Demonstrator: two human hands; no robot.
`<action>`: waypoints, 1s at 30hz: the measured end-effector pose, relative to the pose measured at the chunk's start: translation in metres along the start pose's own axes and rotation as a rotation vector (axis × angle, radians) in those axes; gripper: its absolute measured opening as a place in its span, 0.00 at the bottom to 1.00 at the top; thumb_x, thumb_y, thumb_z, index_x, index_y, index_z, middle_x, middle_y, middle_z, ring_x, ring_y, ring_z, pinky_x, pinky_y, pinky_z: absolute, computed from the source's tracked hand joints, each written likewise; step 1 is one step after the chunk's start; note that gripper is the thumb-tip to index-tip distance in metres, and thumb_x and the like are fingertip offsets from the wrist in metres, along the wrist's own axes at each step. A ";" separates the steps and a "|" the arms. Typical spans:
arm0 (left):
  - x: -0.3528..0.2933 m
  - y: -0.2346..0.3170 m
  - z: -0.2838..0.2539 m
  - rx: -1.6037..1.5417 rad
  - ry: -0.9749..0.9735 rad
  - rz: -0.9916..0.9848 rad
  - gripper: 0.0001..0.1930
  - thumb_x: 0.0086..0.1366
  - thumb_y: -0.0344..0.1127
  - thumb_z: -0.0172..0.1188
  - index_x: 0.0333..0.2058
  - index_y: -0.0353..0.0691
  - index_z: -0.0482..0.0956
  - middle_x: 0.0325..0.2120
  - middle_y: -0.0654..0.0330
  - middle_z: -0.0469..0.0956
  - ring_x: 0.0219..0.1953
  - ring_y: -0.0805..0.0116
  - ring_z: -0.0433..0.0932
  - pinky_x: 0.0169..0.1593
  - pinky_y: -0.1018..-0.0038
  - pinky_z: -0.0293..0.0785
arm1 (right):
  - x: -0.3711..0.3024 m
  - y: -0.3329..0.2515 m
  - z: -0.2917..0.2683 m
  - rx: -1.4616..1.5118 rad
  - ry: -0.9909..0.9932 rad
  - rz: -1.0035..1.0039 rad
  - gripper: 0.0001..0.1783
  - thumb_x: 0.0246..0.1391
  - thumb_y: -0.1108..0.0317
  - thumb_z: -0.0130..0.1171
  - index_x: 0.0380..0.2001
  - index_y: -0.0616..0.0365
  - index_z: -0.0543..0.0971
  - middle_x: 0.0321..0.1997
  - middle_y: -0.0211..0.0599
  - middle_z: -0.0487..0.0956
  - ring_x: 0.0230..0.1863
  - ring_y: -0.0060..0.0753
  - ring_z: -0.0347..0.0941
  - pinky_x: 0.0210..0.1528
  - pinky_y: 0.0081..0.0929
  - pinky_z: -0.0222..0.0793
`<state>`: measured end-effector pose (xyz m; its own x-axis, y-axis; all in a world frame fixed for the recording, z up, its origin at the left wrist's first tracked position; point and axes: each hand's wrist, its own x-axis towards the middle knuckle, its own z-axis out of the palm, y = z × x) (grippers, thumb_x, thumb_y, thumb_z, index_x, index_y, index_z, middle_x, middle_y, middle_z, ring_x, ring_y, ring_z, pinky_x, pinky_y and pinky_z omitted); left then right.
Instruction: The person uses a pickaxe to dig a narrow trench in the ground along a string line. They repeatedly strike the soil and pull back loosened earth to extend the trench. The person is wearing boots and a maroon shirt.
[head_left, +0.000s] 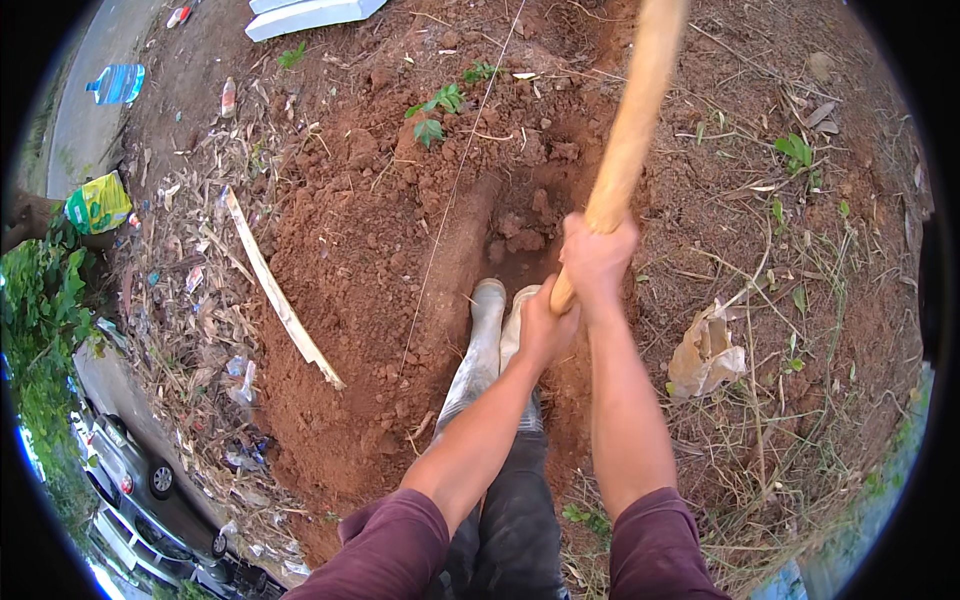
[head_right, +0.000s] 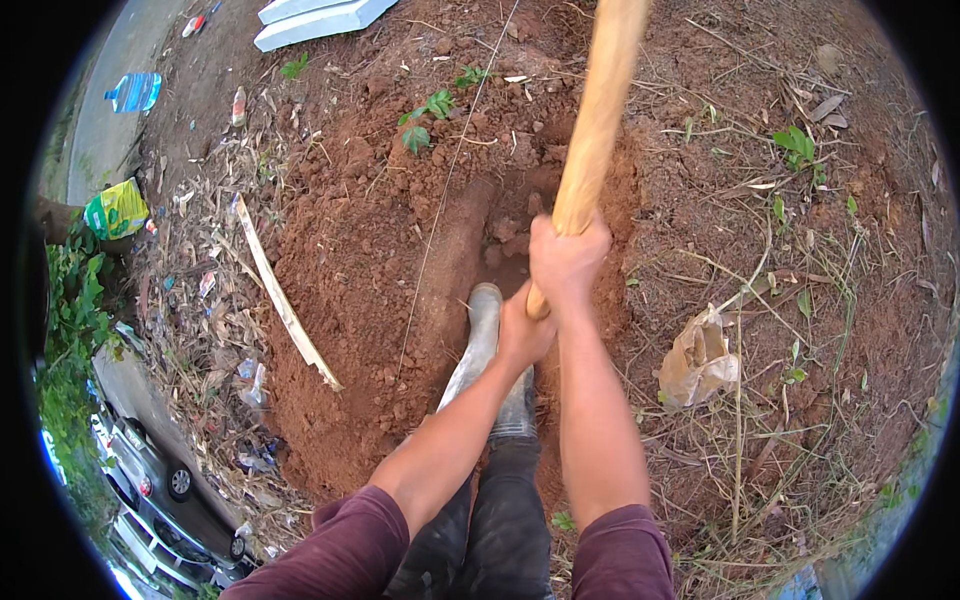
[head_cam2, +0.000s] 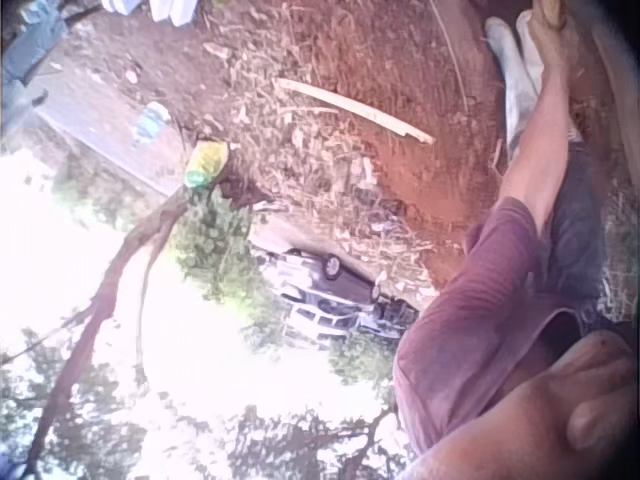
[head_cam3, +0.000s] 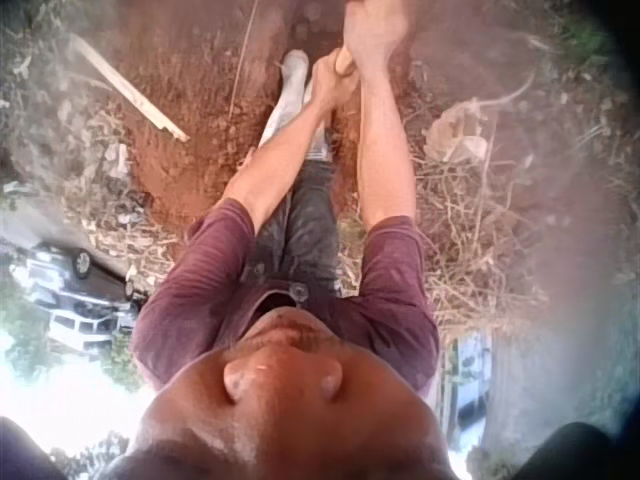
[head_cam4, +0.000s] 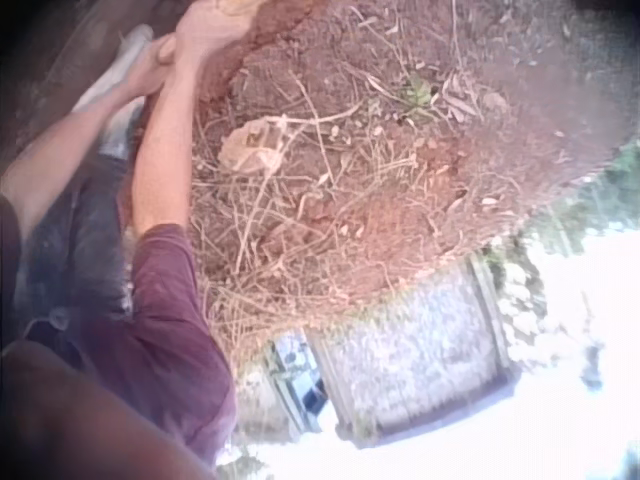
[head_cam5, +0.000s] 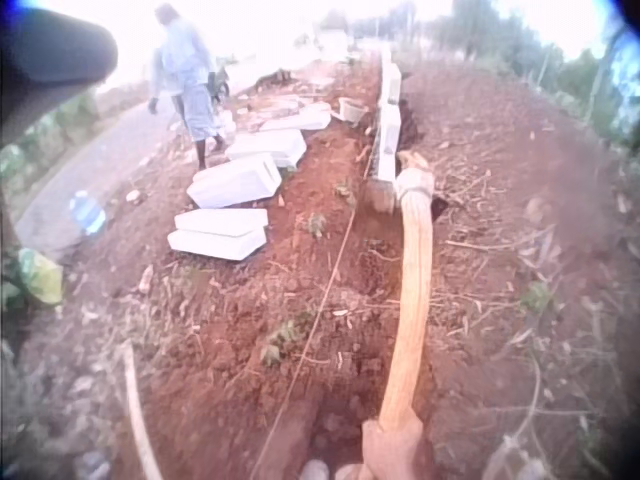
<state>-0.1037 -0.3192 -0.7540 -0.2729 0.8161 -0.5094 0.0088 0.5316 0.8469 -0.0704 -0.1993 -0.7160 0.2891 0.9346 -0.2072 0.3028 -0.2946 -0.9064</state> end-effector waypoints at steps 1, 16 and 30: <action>-0.041 -0.033 0.006 -0.001 -0.015 -0.141 0.15 0.58 0.32 0.65 0.44 0.34 0.80 0.34 0.38 0.83 0.41 0.38 0.83 0.42 0.55 0.79 | -0.022 0.041 -0.006 -0.158 -0.008 0.039 0.08 0.48 0.75 0.64 0.30 0.67 0.75 0.20 0.38 0.76 0.18 0.32 0.75 0.21 0.36 0.72; 0.036 0.053 -0.007 0.018 -0.034 0.214 0.13 0.58 0.30 0.68 0.41 0.40 0.78 0.29 0.40 0.81 0.35 0.36 0.81 0.36 0.55 0.77 | 0.015 -0.082 -0.016 0.206 -0.001 -0.023 0.07 0.51 0.83 0.57 0.33 0.64 0.71 0.21 0.34 0.75 0.16 0.27 0.73 0.20 0.26 0.70; -0.234 -0.047 -0.056 0.212 -0.043 -0.458 0.18 0.58 0.37 0.68 0.47 0.37 0.81 0.33 0.38 0.84 0.40 0.41 0.85 0.44 0.51 0.80 | -0.193 0.049 -0.056 -0.210 -0.184 0.561 0.16 0.44 0.73 0.65 0.38 0.66 0.78 0.29 0.45 0.80 0.29 0.39 0.80 0.35 0.37 0.75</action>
<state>-0.0938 -0.5476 -0.6658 -0.2551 0.4946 -0.8308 0.0939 0.8679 0.4878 -0.0602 -0.4058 -0.6998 0.3003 0.6400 -0.7073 0.3277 -0.7656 -0.5536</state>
